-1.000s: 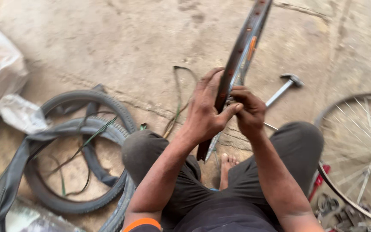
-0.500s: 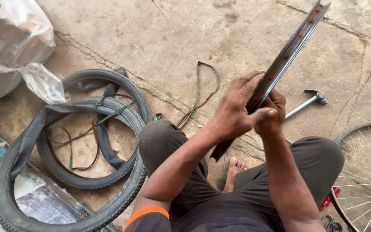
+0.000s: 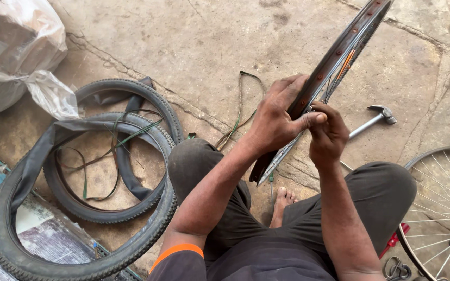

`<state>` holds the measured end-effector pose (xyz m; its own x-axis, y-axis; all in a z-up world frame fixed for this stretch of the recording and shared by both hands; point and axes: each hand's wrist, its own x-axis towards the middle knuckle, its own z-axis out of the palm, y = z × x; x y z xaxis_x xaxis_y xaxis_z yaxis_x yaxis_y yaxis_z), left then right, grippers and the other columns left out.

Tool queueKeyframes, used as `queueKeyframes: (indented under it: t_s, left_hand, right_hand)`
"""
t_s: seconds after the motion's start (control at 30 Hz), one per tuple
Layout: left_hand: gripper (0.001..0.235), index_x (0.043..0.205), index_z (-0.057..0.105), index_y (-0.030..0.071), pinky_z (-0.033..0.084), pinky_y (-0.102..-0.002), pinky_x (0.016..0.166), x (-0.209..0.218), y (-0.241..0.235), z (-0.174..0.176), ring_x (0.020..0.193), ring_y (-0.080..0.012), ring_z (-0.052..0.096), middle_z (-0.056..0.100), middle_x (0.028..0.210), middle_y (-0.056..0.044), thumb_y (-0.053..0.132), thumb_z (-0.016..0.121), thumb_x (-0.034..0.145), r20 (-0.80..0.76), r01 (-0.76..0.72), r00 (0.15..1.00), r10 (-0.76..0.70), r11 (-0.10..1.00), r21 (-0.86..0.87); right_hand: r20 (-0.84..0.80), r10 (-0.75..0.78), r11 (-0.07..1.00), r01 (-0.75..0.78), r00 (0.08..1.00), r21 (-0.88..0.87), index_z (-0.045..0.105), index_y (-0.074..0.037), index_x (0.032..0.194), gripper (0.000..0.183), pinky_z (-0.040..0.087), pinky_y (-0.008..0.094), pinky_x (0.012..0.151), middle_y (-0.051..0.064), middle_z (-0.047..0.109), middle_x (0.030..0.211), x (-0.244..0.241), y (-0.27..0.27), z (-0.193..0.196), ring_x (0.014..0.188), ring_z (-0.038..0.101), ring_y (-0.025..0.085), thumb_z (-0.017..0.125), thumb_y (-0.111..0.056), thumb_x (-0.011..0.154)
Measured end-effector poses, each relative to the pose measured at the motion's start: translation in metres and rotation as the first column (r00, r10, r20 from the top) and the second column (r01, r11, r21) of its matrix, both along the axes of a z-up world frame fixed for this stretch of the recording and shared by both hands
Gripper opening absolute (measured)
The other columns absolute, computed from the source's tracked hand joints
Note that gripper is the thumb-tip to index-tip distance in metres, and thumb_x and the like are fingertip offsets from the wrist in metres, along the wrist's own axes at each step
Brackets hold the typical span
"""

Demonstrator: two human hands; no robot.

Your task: The person sits on the floor and works on a bicycle wheel, using a small metal tool to adjust or tighten components on the rim. The person holds the wheel vertically and manipulates the rim area repeatedly.

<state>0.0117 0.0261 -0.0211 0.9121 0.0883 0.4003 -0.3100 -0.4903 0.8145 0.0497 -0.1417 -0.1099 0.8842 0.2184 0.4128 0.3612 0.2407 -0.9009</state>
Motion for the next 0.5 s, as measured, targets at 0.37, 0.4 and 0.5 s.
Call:
queueKeyframes:
  t_s: [0.37,0.4,0.5]
  left_hand:
    - [0.037,0.140,0.062,0.004,0.052,-0.042,0.113,0.001,-0.001,-0.005,0.131,-0.0300,0.063,0.067,0.137,-0.017,0.020,0.057,0.108,0.040,0.036,0.999,-0.029,0.982,-0.184]
    - [0.037,0.140,0.062,0.004,0.051,-0.042,0.114,0.002,0.000,-0.004,0.131,-0.0307,0.062,0.067,0.137,-0.017,0.019,0.057,0.108,0.051,0.038,0.998,-0.030,0.985,-0.171]
    - [0.036,0.141,0.061,0.003,0.050,-0.043,0.115,0.002,0.000,0.000,0.132,-0.0321,0.062,0.066,0.138,-0.017,0.017,0.056,0.108,0.058,0.027,0.998,-0.019,0.988,-0.154]
  right_hand:
    - [-0.135,0.342,0.836,-0.235,0.930,0.496,0.071,0.003,0.123,0.021,0.056,0.028,0.106,0.016,0.072,0.121,0.007,0.003,0.016,0.114,0.069,0.019,0.072,0.002,0.102]
    - [-0.152,0.353,0.817,-0.225,0.923,0.531,0.072,0.003,0.124,0.021,0.057,0.028,0.103,0.018,0.072,0.118,0.010,0.006,0.019,0.111,0.070,0.019,0.072,0.003,0.103]
    - [0.005,0.302,0.857,-0.273,0.953,0.437,0.073,-0.003,0.116,0.018,0.057,0.030,0.109,0.017,0.069,0.134,0.009,0.017,0.025,0.128,0.069,0.023,0.074,0.002,0.098]
